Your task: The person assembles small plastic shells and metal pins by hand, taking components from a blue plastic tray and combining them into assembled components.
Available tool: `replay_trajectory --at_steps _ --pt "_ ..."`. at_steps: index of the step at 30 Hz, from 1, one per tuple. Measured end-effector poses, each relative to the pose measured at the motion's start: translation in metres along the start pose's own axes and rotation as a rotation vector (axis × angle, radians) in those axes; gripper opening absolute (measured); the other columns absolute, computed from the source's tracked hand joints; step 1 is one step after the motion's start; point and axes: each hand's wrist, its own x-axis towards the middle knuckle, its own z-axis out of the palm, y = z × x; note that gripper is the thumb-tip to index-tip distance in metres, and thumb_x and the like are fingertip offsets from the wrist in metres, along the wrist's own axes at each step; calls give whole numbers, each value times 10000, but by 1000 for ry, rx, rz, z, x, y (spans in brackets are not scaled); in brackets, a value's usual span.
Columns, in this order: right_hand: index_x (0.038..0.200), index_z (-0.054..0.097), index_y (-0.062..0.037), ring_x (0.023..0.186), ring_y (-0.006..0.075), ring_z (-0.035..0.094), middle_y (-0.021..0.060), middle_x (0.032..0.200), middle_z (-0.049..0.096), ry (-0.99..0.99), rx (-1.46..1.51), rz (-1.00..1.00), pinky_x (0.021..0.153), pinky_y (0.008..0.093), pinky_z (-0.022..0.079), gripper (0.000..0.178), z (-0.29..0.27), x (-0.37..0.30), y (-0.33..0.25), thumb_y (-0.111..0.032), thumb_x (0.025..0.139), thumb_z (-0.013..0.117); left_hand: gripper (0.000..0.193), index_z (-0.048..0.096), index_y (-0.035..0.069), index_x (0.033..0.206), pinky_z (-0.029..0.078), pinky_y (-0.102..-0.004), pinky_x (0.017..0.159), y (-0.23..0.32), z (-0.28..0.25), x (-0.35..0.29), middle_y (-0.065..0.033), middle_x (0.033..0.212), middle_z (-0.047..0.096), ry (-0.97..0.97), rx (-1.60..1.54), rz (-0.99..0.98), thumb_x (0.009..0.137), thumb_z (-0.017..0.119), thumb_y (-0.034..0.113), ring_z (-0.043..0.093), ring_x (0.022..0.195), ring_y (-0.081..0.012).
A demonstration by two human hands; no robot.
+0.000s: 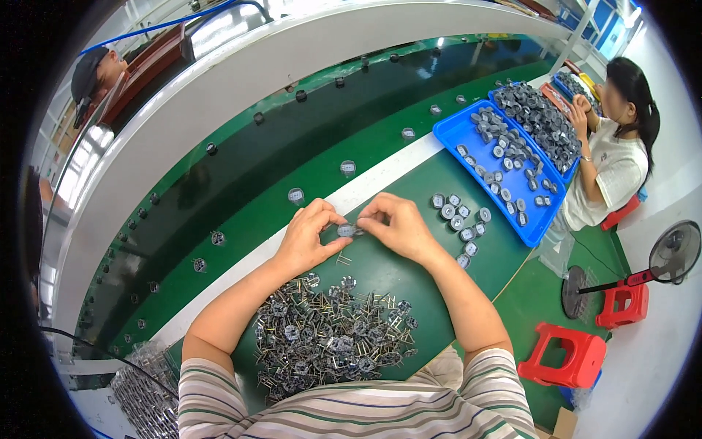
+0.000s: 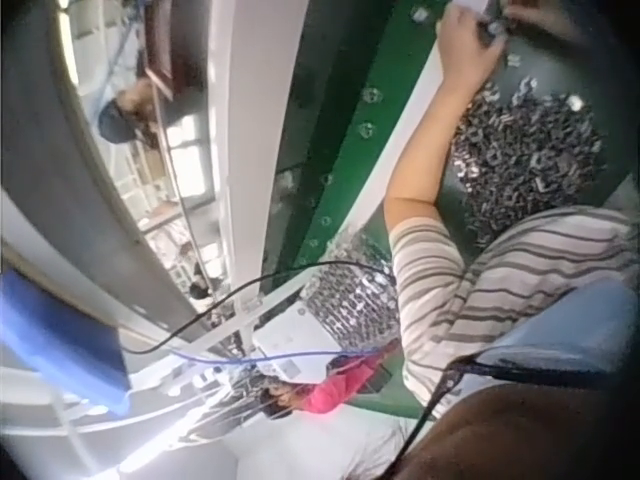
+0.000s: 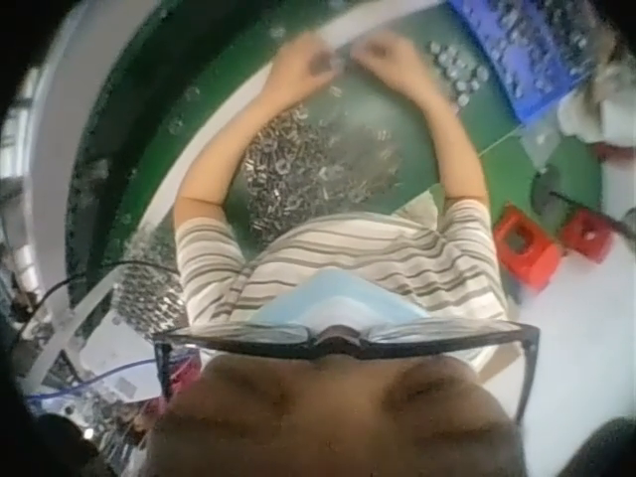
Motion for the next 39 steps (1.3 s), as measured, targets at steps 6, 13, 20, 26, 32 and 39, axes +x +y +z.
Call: replay_trajectory --at_steps 6,13,20,26,32,39 --pt "912 713 1 735 153 622 63 861 670 42 43 -146 664 313 505 112 24 3 0 -60 886 804 358 713 72 1047 471 -413 903 -1 -2 -2 -78 1070 616 -44 2 3 787 894 237 618 1033 -285" --pt "911 714 -3 765 189 640 77 859 673 36 -20 -229 660 331 514 105 23 2 1 -45 878 804 346 718 76 1031 463 -406 909 -2 -1 -3 -77 1074 626 -40 1 5 789 893 252 623 1067 -277" --pt "877 665 1 749 219 637 95 833 654 97 -158 -373 657 353 517 151 28 3 -1 -25 843 810 347 719 76 1035 462 -412 916 -1 -2 -1 -78 1070 625 -38 -1 1 791 888 255 622 1068 -282" --pt "1005 692 -6 833 240 669 93 853 670 15 -46 -171 730 375 551 190 21 -1 -9 -64 859 799 330 741 85 1038 493 -434 926 1 -11 0 -95 1078 646 -67 -55 -25 799 879 266 653 1039 -299" --pt "1162 726 -69 982 217 648 70 1125 633 -397 114 -382 841 345 535 294 7 -14 -17 -61 879 804 301 756 70 1029 587 -387 833 -21 -84 17 -119 1025 720 -76 56 -253 801 864 233 733 939 -280" --pt "941 747 -37 908 252 696 92 979 682 -258 40 -120 756 381 553 64 16 -12 -15 -65 894 781 341 735 85 1106 573 -387 865 -71 -121 8 -74 1066 728 -117 415 -495 833 852 253 730 979 -253"
